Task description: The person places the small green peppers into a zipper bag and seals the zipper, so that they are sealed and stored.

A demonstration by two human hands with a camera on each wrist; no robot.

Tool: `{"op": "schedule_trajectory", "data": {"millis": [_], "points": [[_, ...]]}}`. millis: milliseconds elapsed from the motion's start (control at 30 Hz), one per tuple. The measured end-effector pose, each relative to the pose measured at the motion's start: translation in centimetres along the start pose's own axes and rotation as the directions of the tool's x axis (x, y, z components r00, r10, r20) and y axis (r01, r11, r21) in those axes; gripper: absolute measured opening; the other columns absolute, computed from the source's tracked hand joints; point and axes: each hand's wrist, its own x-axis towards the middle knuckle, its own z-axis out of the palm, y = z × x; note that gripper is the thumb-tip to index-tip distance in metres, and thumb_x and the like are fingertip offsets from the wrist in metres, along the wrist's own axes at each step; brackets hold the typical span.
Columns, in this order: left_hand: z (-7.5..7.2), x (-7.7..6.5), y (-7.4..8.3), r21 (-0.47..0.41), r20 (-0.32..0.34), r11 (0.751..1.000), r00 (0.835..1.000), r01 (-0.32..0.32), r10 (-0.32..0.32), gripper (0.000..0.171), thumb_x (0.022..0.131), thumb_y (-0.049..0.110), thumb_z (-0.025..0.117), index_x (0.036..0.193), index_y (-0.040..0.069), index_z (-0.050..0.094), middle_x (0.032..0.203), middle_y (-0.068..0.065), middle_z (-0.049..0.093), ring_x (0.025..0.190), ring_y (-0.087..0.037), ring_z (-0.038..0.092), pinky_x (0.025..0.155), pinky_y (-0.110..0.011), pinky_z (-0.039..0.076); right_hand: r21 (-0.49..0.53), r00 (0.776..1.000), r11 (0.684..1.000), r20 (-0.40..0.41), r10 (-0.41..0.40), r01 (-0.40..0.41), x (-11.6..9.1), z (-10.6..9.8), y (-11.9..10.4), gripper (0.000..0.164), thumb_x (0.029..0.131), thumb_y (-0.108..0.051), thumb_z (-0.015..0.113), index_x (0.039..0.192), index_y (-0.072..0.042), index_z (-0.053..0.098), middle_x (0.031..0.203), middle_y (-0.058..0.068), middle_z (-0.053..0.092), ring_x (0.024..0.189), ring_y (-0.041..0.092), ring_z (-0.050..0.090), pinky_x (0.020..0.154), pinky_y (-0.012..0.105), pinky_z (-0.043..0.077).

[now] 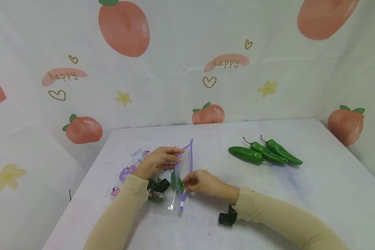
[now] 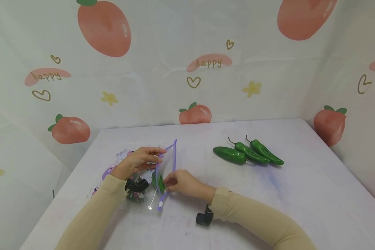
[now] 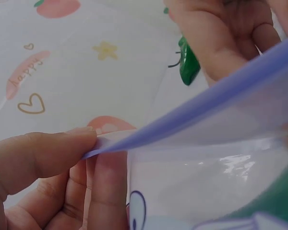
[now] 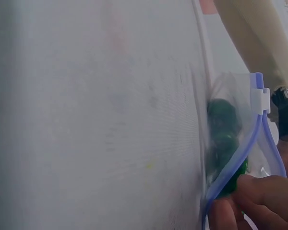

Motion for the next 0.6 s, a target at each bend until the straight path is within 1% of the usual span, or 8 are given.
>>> {"op": "schedule_trajectory", "data": {"millis": [100,167,333,533,600], "points": [[-0.05,0.0,-0.02,-0.001,-0.001,1.0,1.0,0.002,-0.002,0.048,0.087,-0.003,0.065,0.133,-0.006,0.053,0.112,-0.003,0.06,0.08,-0.01,0.057,0.068,-0.021,0.052,-0.024,1.0,1.0,0.009,0.018,-0.018,-0.03,0.14,-0.09,0.019,0.085,0.001,0.069,0.104,0.0,0.072,0.096,0.008,0.073,0.081,0.009,0.064,0.07,0.019,0.053],[-0.07,0.01,-0.05,0.003,-0.004,1.0,1.0,0.003,-0.003,0.048,0.087,-0.002,0.066,0.133,-0.005,0.054,0.116,-0.007,0.06,0.082,-0.009,0.058,0.069,-0.021,0.052,-0.036,1.0,0.999,0.013,0.023,-0.023,-0.05,0.19,-0.1,0.018,0.085,0.0,0.069,0.103,0.0,0.073,0.095,0.007,0.073,0.081,0.008,0.064,0.07,0.019,0.053],[-0.1,0.02,-0.12,0.009,-0.009,1.0,1.0,0.006,-0.006,0.047,0.087,-0.002,0.066,0.132,-0.004,0.055,0.127,-0.013,0.058,0.085,-0.009,0.059,0.072,-0.021,0.053,-0.038,0.999,0.999,0.019,0.027,-0.026,-0.08,0.22,-0.14,0.018,0.086,0.001,0.069,0.103,-0.001,0.073,0.094,0.007,0.073,0.079,0.008,0.063,0.068,0.019,0.052],[0.02,-0.18,0.03,0.001,-0.004,1.0,1.0,0.006,-0.006,0.047,0.086,-0.002,0.067,0.131,-0.004,0.056,0.113,-0.006,0.062,0.084,-0.01,0.057,0.072,-0.022,0.052,-0.062,1.0,0.998,0.019,0.024,-0.023,-0.13,0.19,-0.29,0.018,0.085,0.001,0.069,0.103,-0.001,0.073,0.091,0.005,0.072,0.078,0.008,0.061,0.067,0.018,0.051],[0.07,-0.29,0.1,0.0,-0.003,1.0,1.0,0.005,-0.005,0.047,0.086,-0.002,0.066,0.132,-0.005,0.055,0.112,-0.006,0.062,0.083,-0.01,0.058,0.071,-0.022,0.052,-0.065,0.999,0.998,0.02,0.025,-0.024,-0.13,0.18,-0.33,0.018,0.085,0.001,0.069,0.103,-0.001,0.073,0.091,0.005,0.072,0.078,0.008,0.061,0.067,0.018,0.052]]}}
